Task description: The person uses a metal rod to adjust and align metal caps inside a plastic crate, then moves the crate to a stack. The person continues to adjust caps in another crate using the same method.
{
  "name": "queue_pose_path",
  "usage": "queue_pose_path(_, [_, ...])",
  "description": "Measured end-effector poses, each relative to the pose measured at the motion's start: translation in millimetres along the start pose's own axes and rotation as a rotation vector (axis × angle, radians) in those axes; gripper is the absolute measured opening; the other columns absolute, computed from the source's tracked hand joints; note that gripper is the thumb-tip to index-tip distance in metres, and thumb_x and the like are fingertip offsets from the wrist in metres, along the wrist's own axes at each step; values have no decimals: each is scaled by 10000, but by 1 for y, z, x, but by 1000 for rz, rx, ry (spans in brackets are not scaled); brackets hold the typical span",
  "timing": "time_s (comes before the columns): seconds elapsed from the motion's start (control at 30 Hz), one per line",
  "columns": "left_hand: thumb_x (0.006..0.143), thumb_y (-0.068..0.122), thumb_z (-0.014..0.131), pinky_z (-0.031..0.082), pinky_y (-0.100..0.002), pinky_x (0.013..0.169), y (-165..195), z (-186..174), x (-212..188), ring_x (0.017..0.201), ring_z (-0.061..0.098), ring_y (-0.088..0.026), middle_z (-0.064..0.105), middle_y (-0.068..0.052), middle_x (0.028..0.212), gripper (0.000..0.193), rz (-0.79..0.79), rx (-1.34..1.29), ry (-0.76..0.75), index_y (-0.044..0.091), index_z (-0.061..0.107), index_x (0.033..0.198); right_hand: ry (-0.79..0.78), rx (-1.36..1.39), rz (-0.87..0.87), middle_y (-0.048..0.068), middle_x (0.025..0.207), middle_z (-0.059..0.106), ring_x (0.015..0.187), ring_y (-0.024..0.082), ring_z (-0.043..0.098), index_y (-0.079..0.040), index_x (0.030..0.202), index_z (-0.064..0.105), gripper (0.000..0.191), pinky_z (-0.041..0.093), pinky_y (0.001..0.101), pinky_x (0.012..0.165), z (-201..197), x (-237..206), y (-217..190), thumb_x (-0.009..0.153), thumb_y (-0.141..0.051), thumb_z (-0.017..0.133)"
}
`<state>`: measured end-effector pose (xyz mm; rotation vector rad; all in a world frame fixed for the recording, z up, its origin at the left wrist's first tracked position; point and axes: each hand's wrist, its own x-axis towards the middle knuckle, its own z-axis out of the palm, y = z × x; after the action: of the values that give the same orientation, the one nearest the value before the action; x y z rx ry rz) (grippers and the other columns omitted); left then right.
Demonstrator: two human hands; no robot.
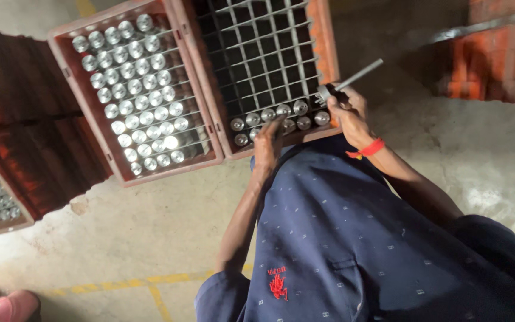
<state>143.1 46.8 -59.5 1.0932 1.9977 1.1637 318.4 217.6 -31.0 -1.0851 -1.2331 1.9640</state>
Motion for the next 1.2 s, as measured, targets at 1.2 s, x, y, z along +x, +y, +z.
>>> queue_pose_path(1.2, [744, 186, 847, 556, -402, 778, 21, -38, -1, 862, 756, -273, 768, -188, 963, 436, -261, 41, -27, 21, 711, 1124, -434, -365, -222, 79, 1308, 665, 1223, 163, 610, -7, 1337, 632, 416, 485, 318, 1045, 99, -19, -30, 1001, -237, 721])
